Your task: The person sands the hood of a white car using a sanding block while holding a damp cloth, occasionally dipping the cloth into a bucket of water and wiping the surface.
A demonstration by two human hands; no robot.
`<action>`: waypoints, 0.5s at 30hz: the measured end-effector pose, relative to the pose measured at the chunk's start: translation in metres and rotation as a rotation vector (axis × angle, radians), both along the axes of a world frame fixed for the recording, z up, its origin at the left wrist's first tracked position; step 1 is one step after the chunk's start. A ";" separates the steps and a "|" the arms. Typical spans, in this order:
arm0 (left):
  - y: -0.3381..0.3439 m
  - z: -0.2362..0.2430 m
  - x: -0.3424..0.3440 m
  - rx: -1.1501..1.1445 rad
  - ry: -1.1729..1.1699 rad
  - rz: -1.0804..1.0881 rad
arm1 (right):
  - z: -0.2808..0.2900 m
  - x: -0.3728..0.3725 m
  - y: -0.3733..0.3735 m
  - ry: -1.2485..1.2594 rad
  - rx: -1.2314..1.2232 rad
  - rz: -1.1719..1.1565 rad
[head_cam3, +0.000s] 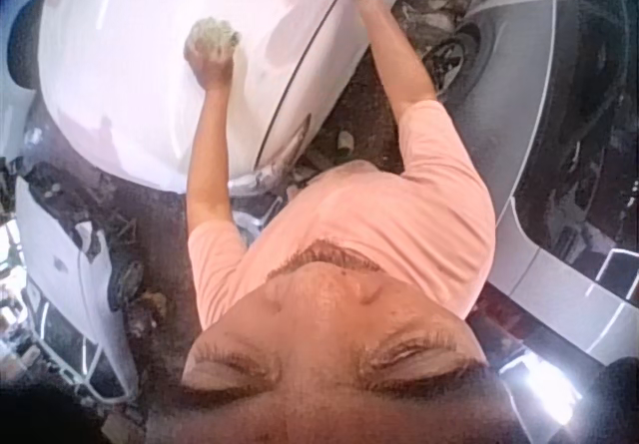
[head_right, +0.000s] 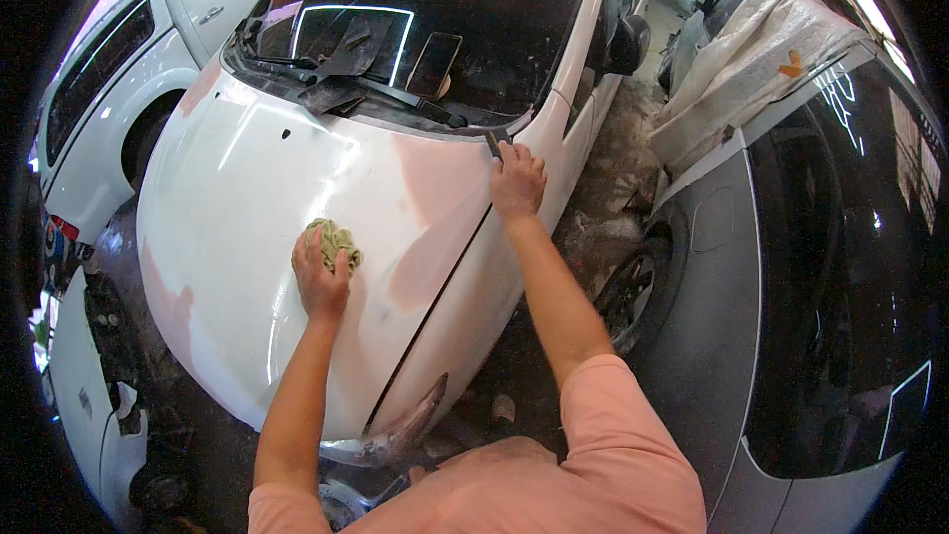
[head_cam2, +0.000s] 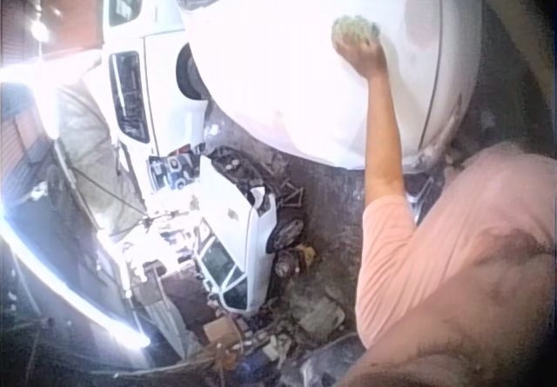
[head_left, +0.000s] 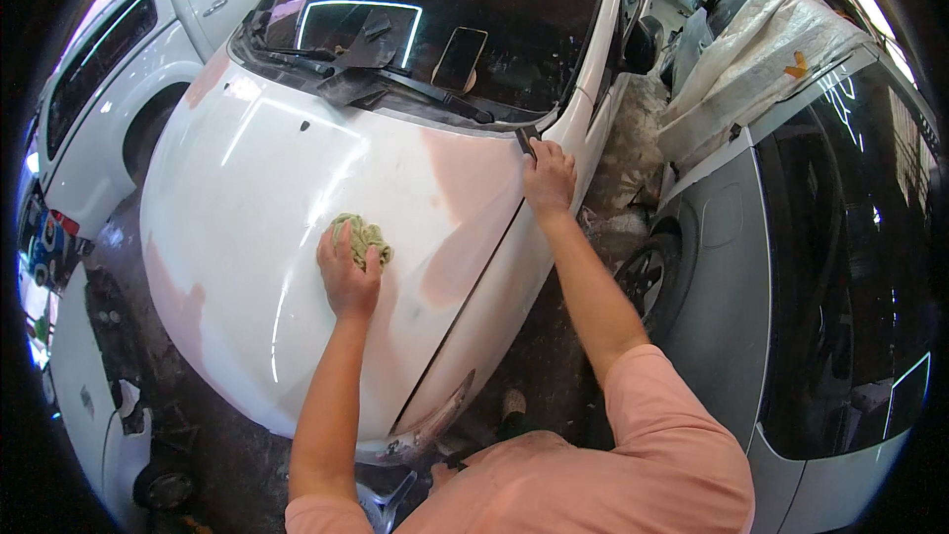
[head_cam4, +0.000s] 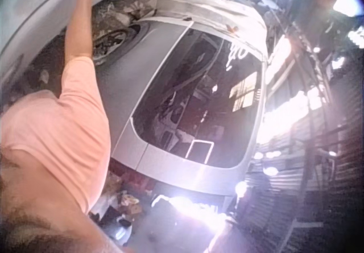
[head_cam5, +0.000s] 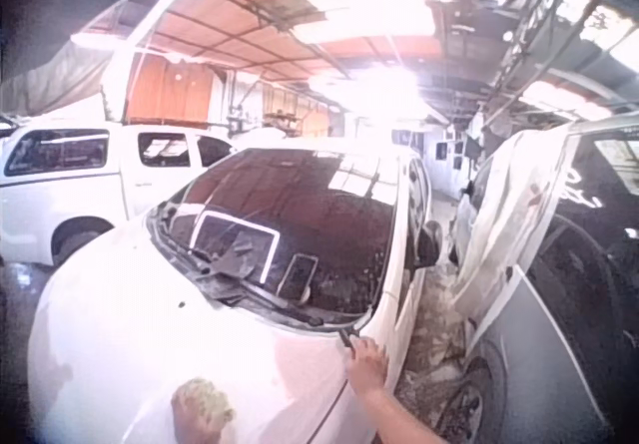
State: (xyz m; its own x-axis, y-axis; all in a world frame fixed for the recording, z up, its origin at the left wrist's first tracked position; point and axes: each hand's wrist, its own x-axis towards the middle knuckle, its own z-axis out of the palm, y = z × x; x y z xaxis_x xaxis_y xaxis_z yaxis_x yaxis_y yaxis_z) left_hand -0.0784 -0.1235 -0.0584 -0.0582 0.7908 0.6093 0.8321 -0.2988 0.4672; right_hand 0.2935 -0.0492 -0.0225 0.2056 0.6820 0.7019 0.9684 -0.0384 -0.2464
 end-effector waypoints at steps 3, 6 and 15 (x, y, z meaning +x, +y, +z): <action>0.002 0.001 -0.001 -0.015 0.010 0.032 | -0.040 -0.068 -0.045 -0.080 -0.050 0.063; -0.003 -0.005 -0.013 -0.016 0.033 0.062 | -0.037 -0.146 -0.144 0.006 -0.181 0.398; -0.002 0.006 0.005 -0.057 0.000 0.031 | 0.004 -0.033 -0.001 0.077 0.009 0.091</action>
State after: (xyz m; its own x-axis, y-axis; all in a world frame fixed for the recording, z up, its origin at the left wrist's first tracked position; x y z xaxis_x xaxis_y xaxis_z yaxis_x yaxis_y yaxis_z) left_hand -0.0735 -0.1252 -0.0524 -0.0829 0.8219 0.5636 0.8405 -0.2461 0.4826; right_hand 0.2607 -0.0498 -0.0185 0.1964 0.6941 0.6925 0.9461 0.0514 -0.3198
